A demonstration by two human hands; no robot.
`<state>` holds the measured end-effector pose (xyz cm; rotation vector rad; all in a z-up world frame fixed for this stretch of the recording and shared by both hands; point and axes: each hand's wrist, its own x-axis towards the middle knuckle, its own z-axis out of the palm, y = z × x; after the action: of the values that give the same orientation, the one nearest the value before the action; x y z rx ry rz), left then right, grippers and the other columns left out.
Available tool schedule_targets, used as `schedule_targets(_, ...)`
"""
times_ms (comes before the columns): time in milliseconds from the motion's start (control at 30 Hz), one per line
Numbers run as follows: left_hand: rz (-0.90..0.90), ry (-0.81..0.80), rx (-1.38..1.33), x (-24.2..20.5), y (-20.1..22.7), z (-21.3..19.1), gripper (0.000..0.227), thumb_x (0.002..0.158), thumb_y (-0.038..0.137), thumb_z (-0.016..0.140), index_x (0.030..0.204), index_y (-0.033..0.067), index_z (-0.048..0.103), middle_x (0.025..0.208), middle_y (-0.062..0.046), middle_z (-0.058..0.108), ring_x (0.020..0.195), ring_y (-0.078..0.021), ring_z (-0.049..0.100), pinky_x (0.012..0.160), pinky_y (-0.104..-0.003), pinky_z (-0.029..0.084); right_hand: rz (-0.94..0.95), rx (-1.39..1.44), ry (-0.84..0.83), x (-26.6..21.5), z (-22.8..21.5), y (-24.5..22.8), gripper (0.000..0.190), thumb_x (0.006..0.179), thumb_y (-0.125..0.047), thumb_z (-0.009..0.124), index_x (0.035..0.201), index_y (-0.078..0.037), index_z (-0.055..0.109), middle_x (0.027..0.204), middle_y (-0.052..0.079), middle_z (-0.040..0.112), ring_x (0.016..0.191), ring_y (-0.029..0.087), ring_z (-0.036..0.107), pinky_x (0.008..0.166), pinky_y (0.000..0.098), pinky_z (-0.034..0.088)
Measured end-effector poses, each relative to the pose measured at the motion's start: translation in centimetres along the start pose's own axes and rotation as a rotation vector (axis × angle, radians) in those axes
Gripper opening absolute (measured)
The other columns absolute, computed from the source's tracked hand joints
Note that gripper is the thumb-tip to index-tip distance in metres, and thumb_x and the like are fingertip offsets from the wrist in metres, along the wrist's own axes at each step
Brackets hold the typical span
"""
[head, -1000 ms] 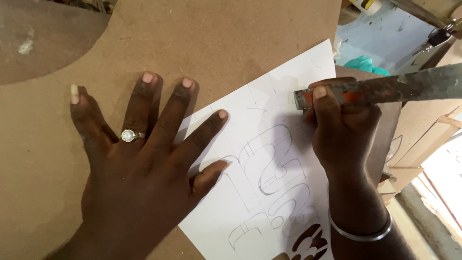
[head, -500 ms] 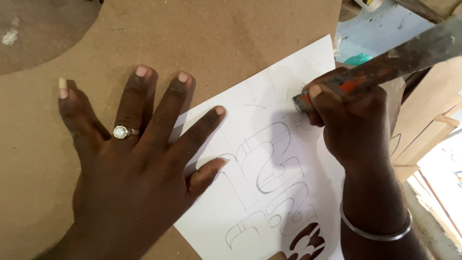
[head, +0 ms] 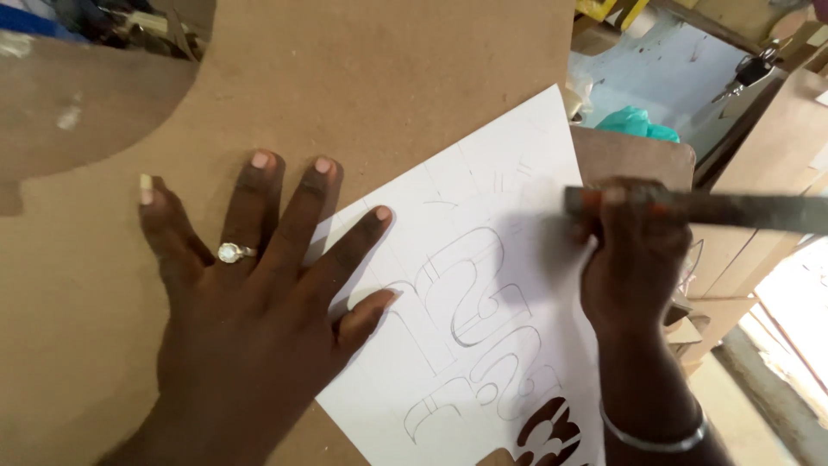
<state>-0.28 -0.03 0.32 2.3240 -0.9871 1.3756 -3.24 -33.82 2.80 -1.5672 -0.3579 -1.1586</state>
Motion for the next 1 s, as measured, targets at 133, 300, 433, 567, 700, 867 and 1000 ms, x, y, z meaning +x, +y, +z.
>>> schedule_targets(133,0.004,0.029,0.015,0.0,0.0,-0.1,0.061,0.103,0.062,0.058,0.151,0.0234,0.063,0.169,-0.016,0.031,0.158,-0.0358,0.009,0.109,-0.089,0.007,0.008,-0.193,0.064,-1.9,-2.1,-1.4,0.017,0.116,-0.015,0.060,0.112,0.001,0.062,0.092,0.005,0.066,0.080,0.012,0.059,0.074,0.0274,0.048)
schedule_targets(300,-0.026,-0.028,0.021,0.7,0.5,-1.0,0.062,0.096,0.062,0.059,0.143,0.0217,0.065,0.160,-0.017,0.038,0.154,-0.0390,0.019,0.108,-0.088,0.008,0.317,-0.180,0.019,-2.9,-3.8,-3.5,0.023,0.103,-0.014,0.049,0.116,-0.001,0.062,0.120,-0.001,0.067,0.104,0.010,0.064,0.096,0.0252,0.053)
schedule_targets(433,-0.011,0.019,0.012,0.5,0.5,-0.7,0.062,0.096,0.062,0.059,0.142,0.0197,0.066,0.160,-0.019,0.041,0.154,-0.0408,0.024,0.108,-0.088,0.009,0.343,-0.144,-0.142,-2.8,-5.4,-3.1,0.031,0.111,-0.017,0.049,0.132,0.001,0.064,0.108,0.009,0.068,0.099,0.016,0.061,0.086,0.0309,0.048)
schedule_targets(567,-0.009,0.064,0.012,0.4,0.6,-0.9,0.059,0.096,0.058,0.061,0.140,0.0182,0.067,0.157,-0.017,0.046,0.152,-0.0401,0.028,0.108,-0.088,0.011,0.395,-0.147,-0.104,-1.9,-4.5,-4.2,0.028,0.106,-0.016,0.053,0.122,0.004,0.065,0.120,0.009,0.071,0.105,0.019,0.062,0.096,0.0357,0.048)
schedule_targets(700,-0.027,0.072,0.030,0.0,0.9,-1.4,0.059,0.095,0.056,0.063,0.138,0.0164,0.067,0.155,-0.016,0.049,0.151,-0.0391,0.032,0.112,-0.085,0.014,0.367,-0.183,-0.132,-1.8,-4.9,-3.6,0.027,0.107,-0.015,0.055,0.123,0.003,0.067,0.116,0.011,0.070,0.109,0.020,0.062,0.104,0.0372,0.049)
schedule_targets(867,-0.029,0.065,0.069,-0.4,1.2,-1.8,0.060,0.092,0.054,0.064,0.138,0.0152,0.067,0.152,-0.017,0.051,0.146,-0.0411,0.039,0.110,-0.083,0.018,0.396,-0.185,-0.190,-0.5,-6.3,-2.2,0.028,0.104,-0.015,0.055,0.123,0.002,0.067,0.113,0.010,0.071,0.110,0.020,0.066,0.105,0.0361,0.050)
schedule_targets(1000,-0.051,0.064,0.102,-0.7,1.4,-2.1,0.058,0.092,0.053,0.065,0.136,0.0145,0.067,0.149,-0.015,0.054,0.142,-0.0407,0.044,0.111,-0.081,0.022,0.301,-0.293,-0.310,0.4,-7.5,-1.2,0.031,0.107,-0.020,0.056,0.120,0.004,0.070,0.107,0.011,0.076,0.105,0.020,0.068,0.099,0.0361,0.052)
